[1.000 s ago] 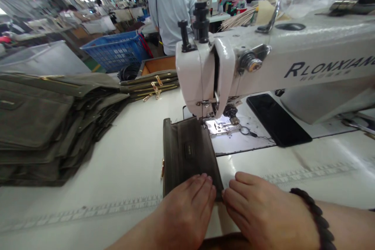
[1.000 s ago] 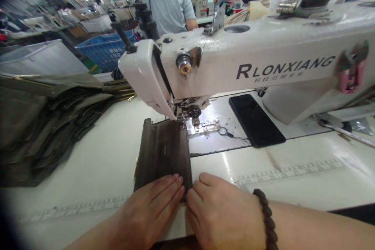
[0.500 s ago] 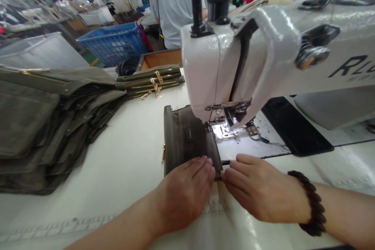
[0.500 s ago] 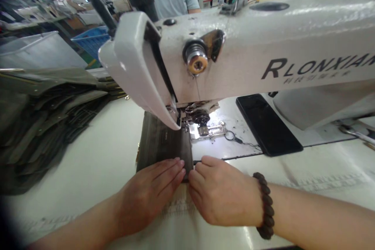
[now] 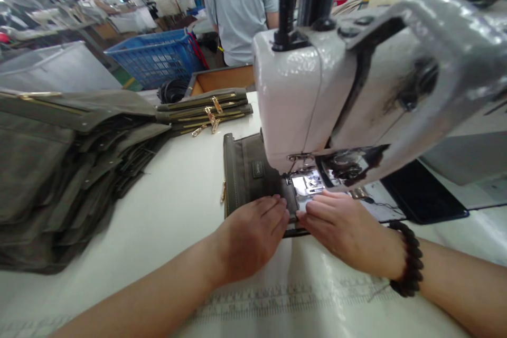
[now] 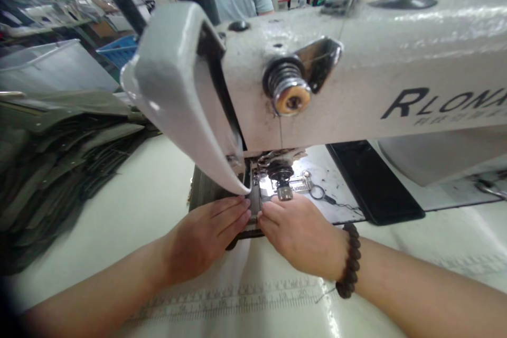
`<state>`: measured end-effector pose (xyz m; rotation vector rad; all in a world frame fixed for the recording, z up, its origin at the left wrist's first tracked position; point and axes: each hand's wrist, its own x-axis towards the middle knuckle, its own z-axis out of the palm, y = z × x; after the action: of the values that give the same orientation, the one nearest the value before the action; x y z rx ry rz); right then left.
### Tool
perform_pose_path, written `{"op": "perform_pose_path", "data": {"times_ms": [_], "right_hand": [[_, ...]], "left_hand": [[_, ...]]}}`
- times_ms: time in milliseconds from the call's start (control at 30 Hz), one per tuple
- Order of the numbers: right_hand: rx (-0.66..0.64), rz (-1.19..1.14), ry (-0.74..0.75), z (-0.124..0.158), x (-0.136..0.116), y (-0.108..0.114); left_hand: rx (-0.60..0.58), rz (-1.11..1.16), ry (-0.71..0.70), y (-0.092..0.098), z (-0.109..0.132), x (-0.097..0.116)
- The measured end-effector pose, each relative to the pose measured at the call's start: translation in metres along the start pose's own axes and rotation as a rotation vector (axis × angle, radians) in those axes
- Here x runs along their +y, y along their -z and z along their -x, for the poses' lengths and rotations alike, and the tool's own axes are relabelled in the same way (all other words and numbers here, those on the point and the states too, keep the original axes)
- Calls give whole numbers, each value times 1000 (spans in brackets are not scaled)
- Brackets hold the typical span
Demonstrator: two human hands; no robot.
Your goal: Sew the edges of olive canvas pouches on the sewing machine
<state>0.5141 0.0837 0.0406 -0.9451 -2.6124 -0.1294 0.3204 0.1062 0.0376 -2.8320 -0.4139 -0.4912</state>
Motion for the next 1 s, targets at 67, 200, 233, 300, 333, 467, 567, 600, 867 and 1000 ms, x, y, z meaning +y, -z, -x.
{"op": "perform_pose_path", "data": {"times_ms": [67,200,233,300,333,467,567,600,867,1000], "right_hand": [[-18,14,-4,-1,2,-2],[-26,54,-12,1,5,-4],[-21,76,-10,3,5,-5],[-19,118,-5,5,5,-6],[-19,130,-3,6,5,-7],[-31,143,-9,7,3,-9],[3,127,-30,6,2,-8],[19,123,-37,5,1,-7],[68,84,-54,0,1,-3],[47,33,-67,-1,0,-1]], "left_hand": [[3,-7,-3,-2,-2,-5],[-32,-16,-16,-6,-4,-15],[-56,-24,-23,-7,-4,-17],[-101,-52,-33,-9,-5,-20],[-118,-72,-37,-9,-6,-22],[-162,-145,-43,-13,-8,-27],[-165,-170,-34,-17,-10,-32],[-154,-172,-29,-17,-11,-33],[-68,-190,11,-20,-15,-40],[-122,-186,40,-20,-17,-40]]}}
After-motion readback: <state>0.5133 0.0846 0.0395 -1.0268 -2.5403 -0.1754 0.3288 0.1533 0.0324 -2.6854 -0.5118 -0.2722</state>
